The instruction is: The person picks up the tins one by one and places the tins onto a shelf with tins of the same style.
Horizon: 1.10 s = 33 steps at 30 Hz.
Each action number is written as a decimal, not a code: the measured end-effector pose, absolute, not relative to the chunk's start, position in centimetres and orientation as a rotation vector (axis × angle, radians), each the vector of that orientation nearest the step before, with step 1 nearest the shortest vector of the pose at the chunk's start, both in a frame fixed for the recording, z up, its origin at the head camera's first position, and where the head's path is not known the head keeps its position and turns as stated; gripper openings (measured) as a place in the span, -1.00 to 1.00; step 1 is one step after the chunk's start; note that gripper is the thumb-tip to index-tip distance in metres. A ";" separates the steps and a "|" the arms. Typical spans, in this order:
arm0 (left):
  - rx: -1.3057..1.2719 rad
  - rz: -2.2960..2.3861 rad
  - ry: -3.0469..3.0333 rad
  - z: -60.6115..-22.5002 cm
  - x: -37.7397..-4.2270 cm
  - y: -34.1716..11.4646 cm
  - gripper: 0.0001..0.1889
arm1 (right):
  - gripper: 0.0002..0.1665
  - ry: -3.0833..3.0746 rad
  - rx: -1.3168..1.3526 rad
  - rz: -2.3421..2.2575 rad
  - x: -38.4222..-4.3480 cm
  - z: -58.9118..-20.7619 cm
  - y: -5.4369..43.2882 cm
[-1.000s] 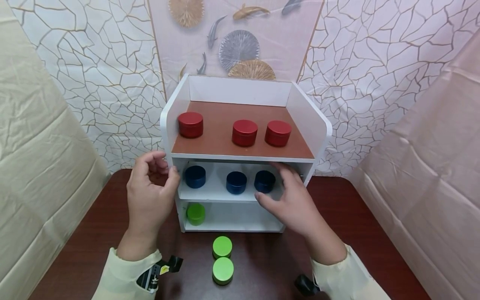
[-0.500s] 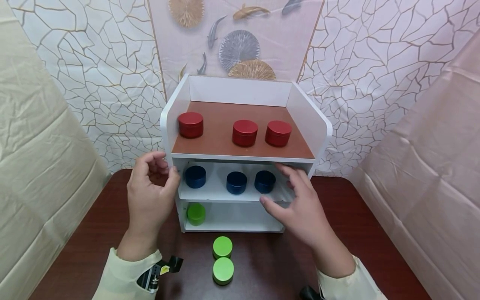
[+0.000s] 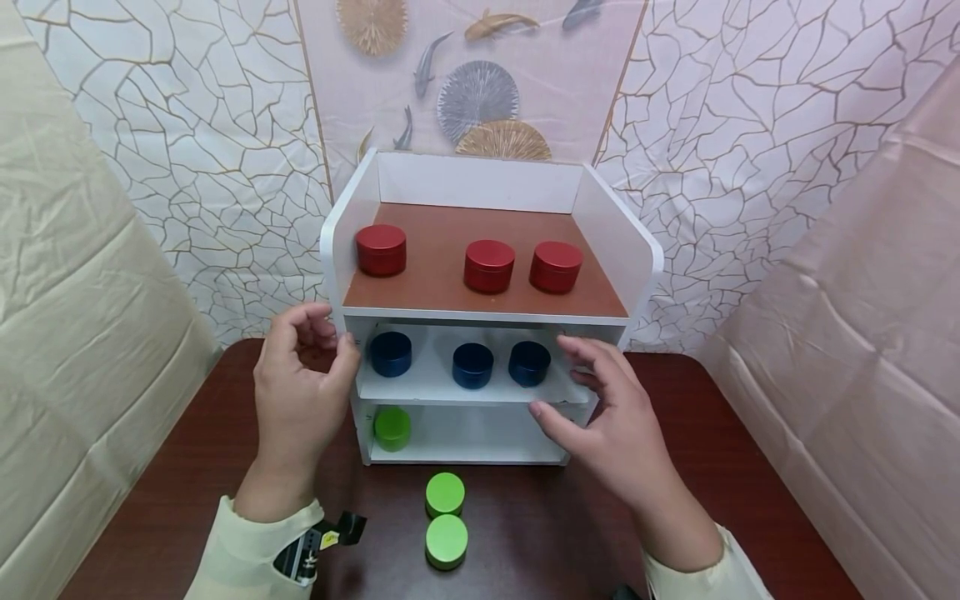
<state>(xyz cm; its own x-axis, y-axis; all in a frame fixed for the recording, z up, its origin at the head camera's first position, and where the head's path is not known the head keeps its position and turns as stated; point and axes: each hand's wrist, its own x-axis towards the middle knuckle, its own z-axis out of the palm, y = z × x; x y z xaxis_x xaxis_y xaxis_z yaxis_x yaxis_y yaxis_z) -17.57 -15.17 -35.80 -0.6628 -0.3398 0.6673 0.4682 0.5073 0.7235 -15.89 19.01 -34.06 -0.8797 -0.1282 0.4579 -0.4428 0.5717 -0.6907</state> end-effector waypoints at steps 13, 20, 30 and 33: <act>-0.107 -1.252 -1.930 -35.9 -17.6 -15.1 -0.55 | -0.17 -2.415 0.576 1.268 -14.6 -35.2 18.7; -0.114 -1.251 -1.922 -36.0 -17.7 -15.2 -0.55 | -0.17 -2.434 0.600 1.262 -14.3 -35.9 18.4; -0.119 -1.244 -1.920 -36.0 -17.8 -15.2 -0.56 | -0.15 -2.430 0.714 1.324 -13.6 -37.8 17.3; -0.118 -1.243 -1.920 -36.0 -17.8 -15.3 -0.56 | -0.16 -2.487 0.700 1.347 -13.2 -38.1 16.9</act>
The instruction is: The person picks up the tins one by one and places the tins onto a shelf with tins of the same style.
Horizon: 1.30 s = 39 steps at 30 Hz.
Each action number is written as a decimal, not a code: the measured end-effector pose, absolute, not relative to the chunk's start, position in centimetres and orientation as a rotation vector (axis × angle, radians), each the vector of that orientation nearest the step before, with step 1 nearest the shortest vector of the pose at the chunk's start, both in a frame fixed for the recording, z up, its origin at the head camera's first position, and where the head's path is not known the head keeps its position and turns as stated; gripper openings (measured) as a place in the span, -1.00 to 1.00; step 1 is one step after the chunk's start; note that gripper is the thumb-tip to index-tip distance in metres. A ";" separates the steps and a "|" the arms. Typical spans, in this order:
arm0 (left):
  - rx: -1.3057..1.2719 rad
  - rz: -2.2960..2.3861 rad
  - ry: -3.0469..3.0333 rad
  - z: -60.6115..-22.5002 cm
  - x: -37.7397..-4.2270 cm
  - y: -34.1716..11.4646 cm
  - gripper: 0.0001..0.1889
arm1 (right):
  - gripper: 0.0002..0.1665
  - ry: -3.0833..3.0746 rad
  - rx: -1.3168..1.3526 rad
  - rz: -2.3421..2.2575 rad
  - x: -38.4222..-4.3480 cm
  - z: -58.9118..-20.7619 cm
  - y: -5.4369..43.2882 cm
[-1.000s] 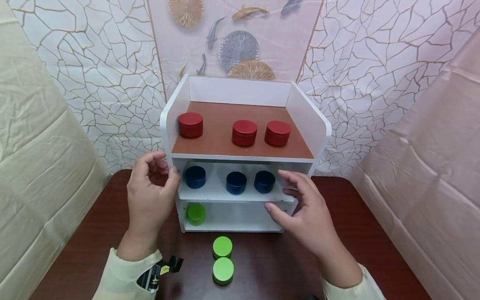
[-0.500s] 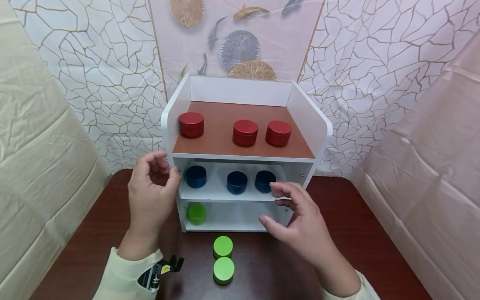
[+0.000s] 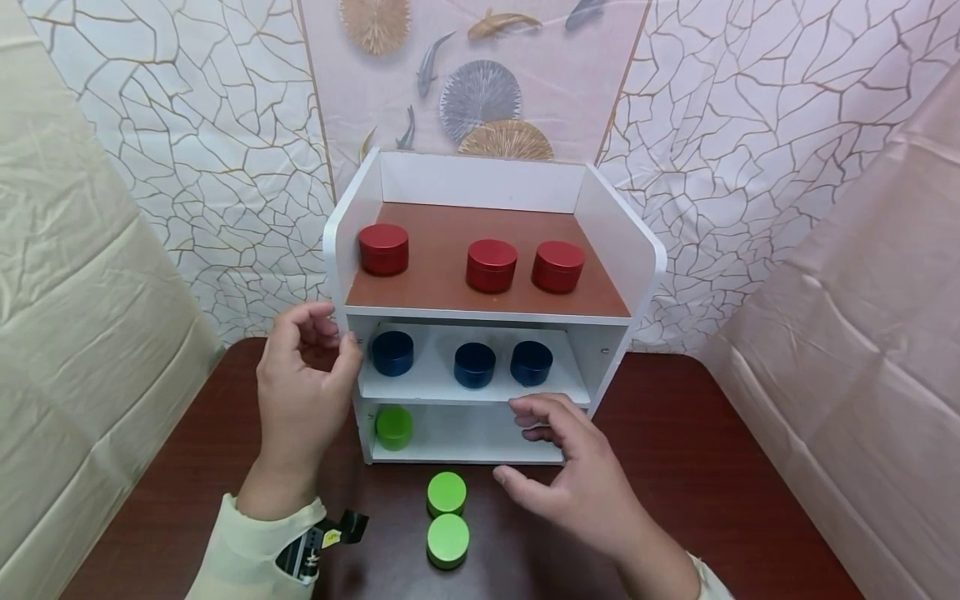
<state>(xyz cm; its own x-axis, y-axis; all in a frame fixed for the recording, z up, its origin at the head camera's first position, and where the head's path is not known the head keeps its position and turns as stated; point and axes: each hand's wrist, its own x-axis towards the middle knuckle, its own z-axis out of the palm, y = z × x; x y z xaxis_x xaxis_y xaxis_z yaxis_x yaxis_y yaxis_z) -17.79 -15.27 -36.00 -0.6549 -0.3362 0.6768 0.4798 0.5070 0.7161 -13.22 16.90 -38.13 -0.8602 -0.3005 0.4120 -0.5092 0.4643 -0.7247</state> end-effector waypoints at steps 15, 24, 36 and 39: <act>-0.130 -1.239 -1.907 -35.9 -17.8 -15.3 -0.58 | -0.20 -2.454 0.871 1.391 -13.4 -41.8 15.7; -0.131 -1.251 -1.910 -35.9 -17.8 -15.2 -0.58 | -0.21 -2.546 0.929 1.460 -13.7 -44.4 15.6; -0.121 -1.251 -1.917 -35.9 -17.7 -15.2 -0.58 | -0.21 -2.594 1.004 1.518 -13.8 -47.3 15.3; -0.112 -1.253 -1.922 -35.9 -17.7 -15.2 -0.57 | -0.21 -2.621 1.012 1.540 -13.7 -47.6 15.3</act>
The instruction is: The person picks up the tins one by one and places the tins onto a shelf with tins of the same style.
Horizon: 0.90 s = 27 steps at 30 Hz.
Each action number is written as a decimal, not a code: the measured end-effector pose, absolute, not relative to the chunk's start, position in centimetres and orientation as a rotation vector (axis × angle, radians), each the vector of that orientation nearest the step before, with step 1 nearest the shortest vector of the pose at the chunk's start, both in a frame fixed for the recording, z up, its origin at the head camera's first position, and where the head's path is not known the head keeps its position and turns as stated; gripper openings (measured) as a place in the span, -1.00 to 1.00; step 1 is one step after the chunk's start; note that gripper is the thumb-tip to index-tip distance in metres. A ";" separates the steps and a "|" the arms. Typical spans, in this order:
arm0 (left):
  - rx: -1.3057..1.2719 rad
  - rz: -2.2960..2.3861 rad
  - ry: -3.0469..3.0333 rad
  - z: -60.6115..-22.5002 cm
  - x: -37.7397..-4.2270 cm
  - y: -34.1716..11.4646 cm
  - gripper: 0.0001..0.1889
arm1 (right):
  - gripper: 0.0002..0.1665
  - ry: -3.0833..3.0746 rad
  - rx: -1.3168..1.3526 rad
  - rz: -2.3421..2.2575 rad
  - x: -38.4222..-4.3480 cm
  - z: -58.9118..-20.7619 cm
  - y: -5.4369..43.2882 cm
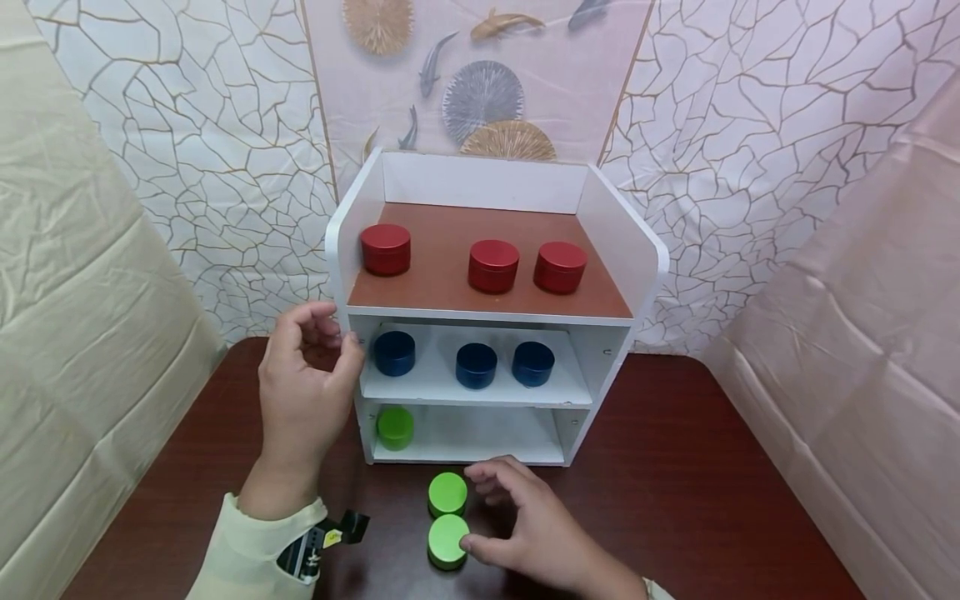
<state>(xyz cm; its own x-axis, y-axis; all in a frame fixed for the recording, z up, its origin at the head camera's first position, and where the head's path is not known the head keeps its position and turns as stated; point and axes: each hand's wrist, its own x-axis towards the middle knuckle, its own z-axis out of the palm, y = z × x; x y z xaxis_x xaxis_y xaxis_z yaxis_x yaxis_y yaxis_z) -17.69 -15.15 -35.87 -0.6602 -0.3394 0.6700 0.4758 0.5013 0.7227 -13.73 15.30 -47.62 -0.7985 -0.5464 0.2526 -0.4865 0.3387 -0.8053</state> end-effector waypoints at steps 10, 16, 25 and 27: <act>-0.112 -1.256 -1.924 -35.9 -17.7 -15.2 -0.57 | -0.16 2.490 -0.906 -1.432 -13.7 -48.2 15.2; -0.113 -1.249 -1.925 -35.9 -17.7 -15.2 -0.58 | -0.13 2.465 -0.877 -1.410 -13.8 -48.7 15.1; -0.112 -1.249 -1.927 -35.9 -17.6 -15.2 -0.57 | -0.15 2.460 -0.889 -1.375 -13.8 -49.4 15.0; -0.115 -1.247 -1.926 -35.9 -17.6 -15.2 -0.57 | -0.16 2.458 -0.898 -1.373 -13.7 -49.5 14.9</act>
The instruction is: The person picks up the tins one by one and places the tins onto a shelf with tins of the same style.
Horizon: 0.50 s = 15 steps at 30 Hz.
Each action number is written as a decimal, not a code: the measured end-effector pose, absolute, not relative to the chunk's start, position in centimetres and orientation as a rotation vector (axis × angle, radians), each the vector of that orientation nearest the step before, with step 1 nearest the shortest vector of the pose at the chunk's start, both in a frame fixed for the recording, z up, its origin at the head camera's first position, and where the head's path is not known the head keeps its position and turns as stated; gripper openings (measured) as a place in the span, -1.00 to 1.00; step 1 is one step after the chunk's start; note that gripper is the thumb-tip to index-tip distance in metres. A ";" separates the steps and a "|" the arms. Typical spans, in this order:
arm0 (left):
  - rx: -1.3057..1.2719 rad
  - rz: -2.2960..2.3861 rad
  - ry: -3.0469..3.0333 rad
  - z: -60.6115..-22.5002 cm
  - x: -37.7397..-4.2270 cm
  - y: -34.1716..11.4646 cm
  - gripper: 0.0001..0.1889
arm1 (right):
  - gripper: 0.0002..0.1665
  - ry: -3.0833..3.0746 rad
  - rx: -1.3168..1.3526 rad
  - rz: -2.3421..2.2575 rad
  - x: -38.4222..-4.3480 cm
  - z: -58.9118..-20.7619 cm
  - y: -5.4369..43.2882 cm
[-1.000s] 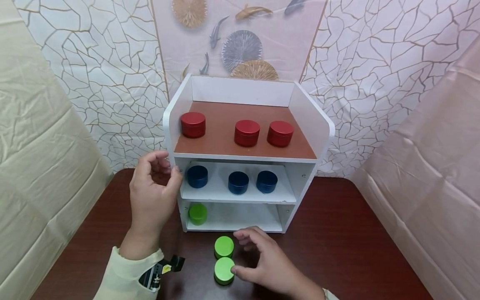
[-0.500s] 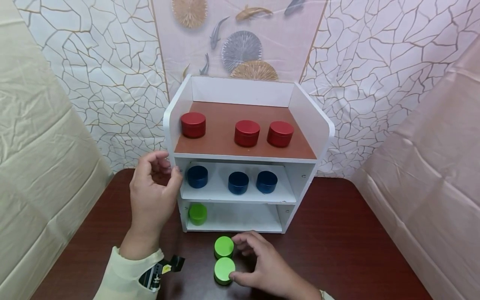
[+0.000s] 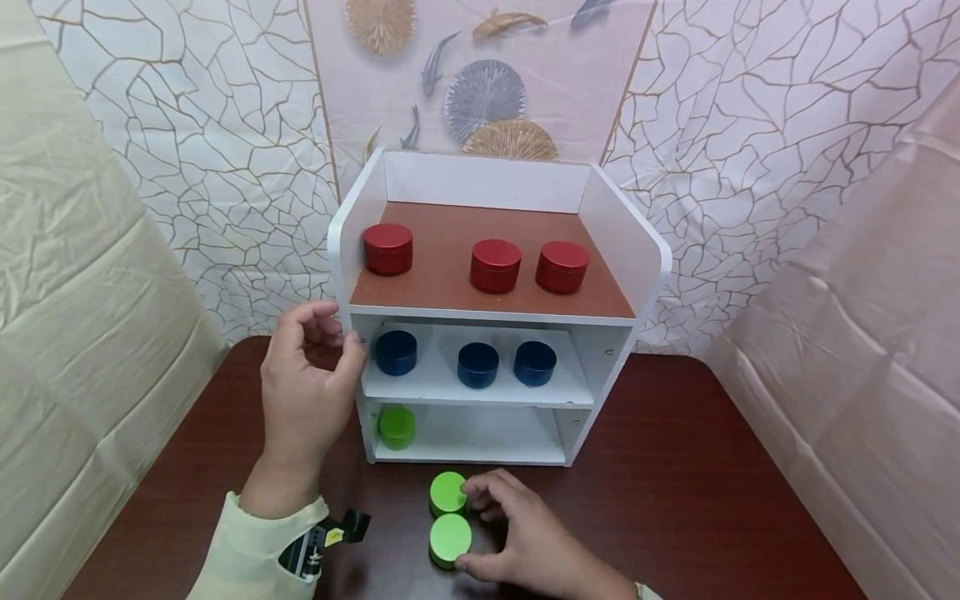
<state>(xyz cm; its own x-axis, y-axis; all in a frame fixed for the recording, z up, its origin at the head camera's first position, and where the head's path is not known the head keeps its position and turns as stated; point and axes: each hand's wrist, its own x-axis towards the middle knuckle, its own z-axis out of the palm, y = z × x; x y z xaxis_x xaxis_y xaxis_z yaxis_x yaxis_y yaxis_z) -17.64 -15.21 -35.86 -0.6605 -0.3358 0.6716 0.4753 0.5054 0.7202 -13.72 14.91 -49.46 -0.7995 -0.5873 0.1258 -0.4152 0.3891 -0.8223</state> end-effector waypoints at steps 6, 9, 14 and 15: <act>-0.116 -1.249 -1.924 -35.8 -17.7 -15.2 -0.57 | -0.21 2.454 -0.911 -1.347 -13.6 -49.7 14.7; -0.112 -1.252 -1.924 -35.8 -17.6 -15.2 -0.58 | -0.22 2.467 -0.917 -1.338 -13.6 -49.8 14.7; -0.109 -1.251 -1.926 -35.8 -17.7 -15.2 -0.58 | -0.24 2.493 -0.938 -1.328 -13.5 -50.0 14.6; -0.109 -1.250 -1.926 -35.8 -17.7 -15.2 -0.57 | -0.25 2.496 -0.942 -1.325 -13.4 -50.1 14.6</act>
